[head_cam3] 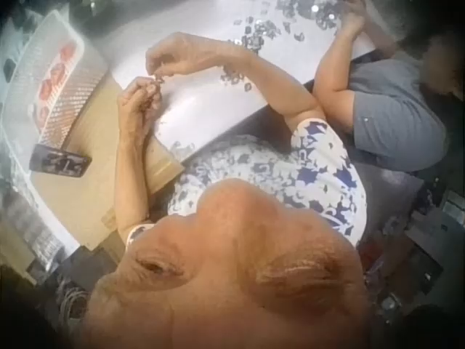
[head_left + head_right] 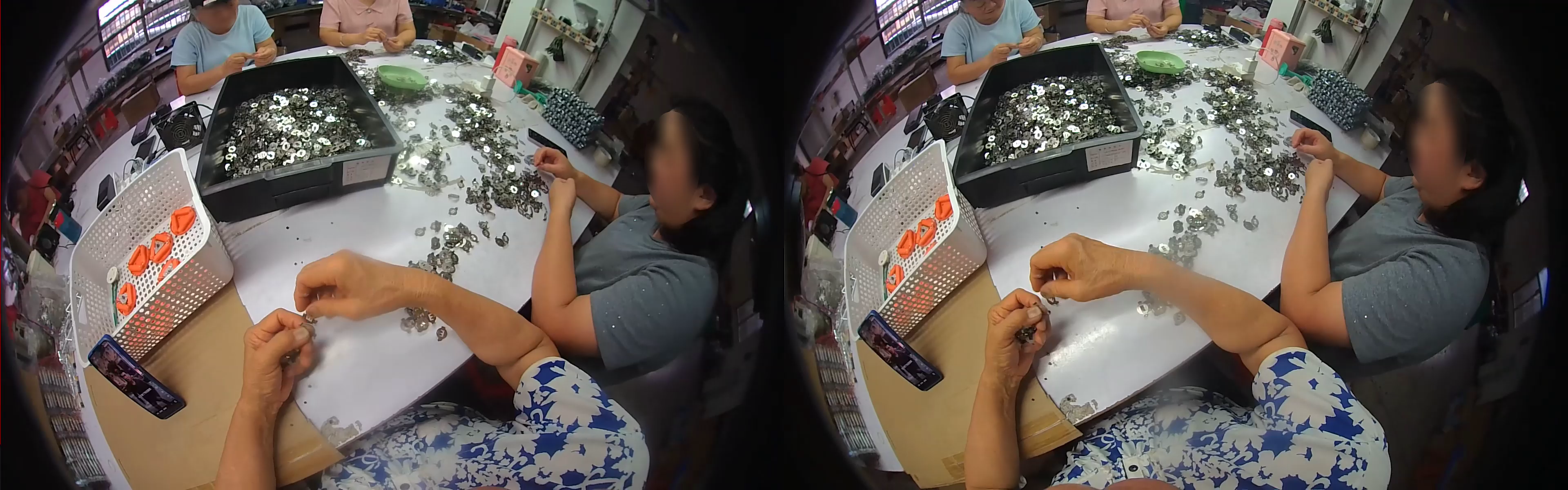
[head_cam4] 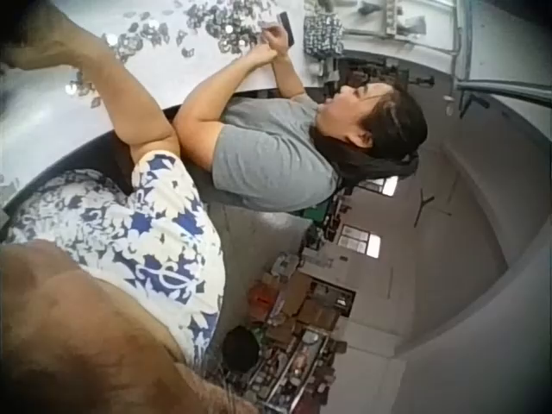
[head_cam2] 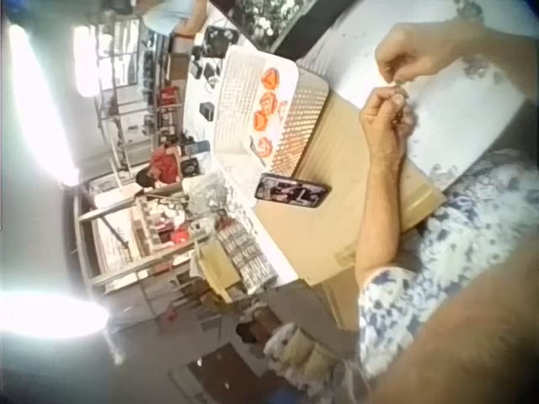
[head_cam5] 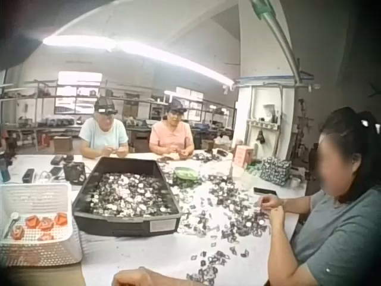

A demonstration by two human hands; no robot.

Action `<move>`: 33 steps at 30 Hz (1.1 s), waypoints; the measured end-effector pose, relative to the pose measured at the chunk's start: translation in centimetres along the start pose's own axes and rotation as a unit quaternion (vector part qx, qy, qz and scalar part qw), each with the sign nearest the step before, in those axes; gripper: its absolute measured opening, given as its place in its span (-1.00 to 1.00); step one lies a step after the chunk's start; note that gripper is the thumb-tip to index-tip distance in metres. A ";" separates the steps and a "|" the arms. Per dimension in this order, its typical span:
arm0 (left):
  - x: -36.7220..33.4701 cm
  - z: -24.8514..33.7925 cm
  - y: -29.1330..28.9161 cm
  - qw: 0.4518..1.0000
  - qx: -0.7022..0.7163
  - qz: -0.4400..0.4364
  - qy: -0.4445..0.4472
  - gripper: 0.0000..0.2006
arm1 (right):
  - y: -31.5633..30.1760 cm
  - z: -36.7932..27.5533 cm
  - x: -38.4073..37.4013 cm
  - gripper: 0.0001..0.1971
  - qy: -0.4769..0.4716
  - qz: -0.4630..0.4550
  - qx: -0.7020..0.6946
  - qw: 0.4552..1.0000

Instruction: The person sorts small metal fasteners and washers by hand, grouping them into a plastic basket and a cardboard box on a workshop table.

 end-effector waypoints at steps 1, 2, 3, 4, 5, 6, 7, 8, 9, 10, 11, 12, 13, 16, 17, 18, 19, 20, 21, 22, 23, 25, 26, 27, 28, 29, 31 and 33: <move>0.0 0.0 -0.3 1.000 0.016 -0.004 0.012 -0.96 | 0.0 0.1 -0.1 -0.91 -0.016 0.015 0.107 0.994; 0.0 0.1 -0.5 0.999 0.032 -0.007 0.024 -0.95 | 0.1 0.3 -0.1 -0.89 -0.033 0.030 0.213 0.976; 0.0 0.2 -0.7 0.999 0.032 -0.007 0.025 -0.95 | 0.3 0.8 -0.1 -0.89 -0.033 0.030 0.214 0.976; 0.0 0.4 -0.8 0.999 0.025 -0.007 0.039 -0.93 | 0.6 1.3 -0.1 -0.89 -0.053 0.017 0.268 0.962; 0.1 0.6 -0.8 0.998 0.017 -0.008 0.052 -0.91 | 0.9 1.6 -0.1 -0.89 -0.073 0.004 0.322 0.944; 0.1 0.7 -0.7 0.998 0.017 -0.007 0.053 -0.91 | 1.0 1.9 -0.2 -0.89 -0.073 0.003 0.322 0.944; 0.1 0.8 -0.8 0.998 0.020 0.008 0.056 -0.91 | 1.2 2.2 -0.4 -0.90 -0.065 -0.008 0.341 0.938; 0.1 0.8 -0.8 0.998 0.023 0.023 0.058 -0.90 | 1.4 2.4 -0.6 -0.90 -0.056 -0.019 0.361 0.931; 0.2 0.8 -0.7 0.998 0.023 0.023 0.058 -0.90 | 1.5 2.4 -0.5 -0.90 -0.056 -0.019 0.360 0.931; 0.1 0.8 -0.7 0.998 0.024 0.029 0.058 -0.90 | 1.6 2.4 -0.6 -0.90 -0.054 -0.020 0.370 0.927; 0.2 0.8 -0.8 0.997 0.025 0.035 0.057 -0.89 | 1.7 2.5 -0.6 -0.91 -0.052 -0.020 0.380 0.923; 0.1 0.7 -0.9 0.997 0.025 0.036 0.058 -0.89 | 1.7 2.5 -0.7 -0.91 -0.053 -0.020 0.380 0.923; 0.1 0.6 -1.0 0.998 0.027 0.032 0.056 -0.89 | 1.7 2.5 -0.6 -0.90 -0.059 -0.007 0.365 0.929; 0.2 0.8 -1.1 0.997 0.033 0.026 0.061 -0.89 | 2.4 2.0 -0.7 -0.86 -0.078 0.013 0.326 0.942; 0.3 1.0 -1.0 0.997 0.035 0.024 0.068 -0.89 | 2.7 1.7 -0.7 -0.84 -0.092 0.021 0.302 0.949; 0.3 1.0 -1.1 0.997 0.035 0.025 0.068 -0.89 | 3.2 1.6 -0.8 -0.84 -0.091 0.021 0.301 0.949; 0.4 1.1 -1.3 0.996 0.043 0.021 0.082 -0.89 | 3.6 1.6 -0.9 -0.82 -0.085 0.006 0.312 0.946; 0.4 1.3 -1.4 0.994 0.050 0.017 0.096 -0.89 | 3.9 1.6 -1.0 -0.79 -0.079 -0.009 0.323 0.943; 0.4 1.4 -1.3 0.994 0.050 0.017 0.095 -0.89 | 3.9 1.7 -1.1 -0.79 -0.078 -0.008 0.322 0.943; 0.4 1.6 -1.4 0.993 0.056 0.021 0.104 -0.90 | 4.0 1.9 -1.2 -0.79 -0.079 -0.020 0.328 0.941; 0.5 1.7 -1.4 0.991 0.062 0.026 0.112 -0.91 | 4.1 2.1 -1.3 -0.79 -0.080 -0.031 0.334 0.939; 0.4 1.8 -1.3 0.991 0.063 0.026 0.113 -0.91 | 4.2 2.7 -1.4 -0.80 -0.078 -0.039 0.332 0.939; 0.4 1.8 -1.3 0.991 0.065 0.027 0.114 -0.92 | 4.3 2.8 -1.4 -0.81 -0.076 -0.047 0.329 0.940; 0.4 1.8 -1.3 0.991 0.065 0.027 0.115 -0.92 | 4.5 2.9 -1.5 -0.81 -0.076 -0.047 0.329 0.940; 0.4 1.7 -1.4 0.990 0.070 0.033 0.116 -0.94 | 4.6 2.9 -1.5 -0.83 -0.081 -0.033 0.327 0.941; 0.4 1.6 -1.4 0.989 0.075 0.038 0.118 -0.96 | 4.7 2.9 -1.5 -0.84 -0.086 -0.019 0.324 0.942; 0.6 1.8 -1.6 0.989 0.084 0.040 0.116 -0.97 | 4.8 2.5 -1.6 -0.85 -0.084 -0.022 0.328 0.941; 0.6 2.0 -1.4 0.988 0.094 0.041 0.114 -0.97 | 4.9 2.4 -1.5 -0.85 -0.081 -0.023 0.334 0.939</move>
Point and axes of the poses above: each hand's wrist, its own x-axis away from the middle knuckle, its own y-axis out of the palm, z = x × y, the point moved 3 cm from there along -x, towards the middle knuckle, and after that the axes turned 5 degrees about -z, right-handed, at the moved point
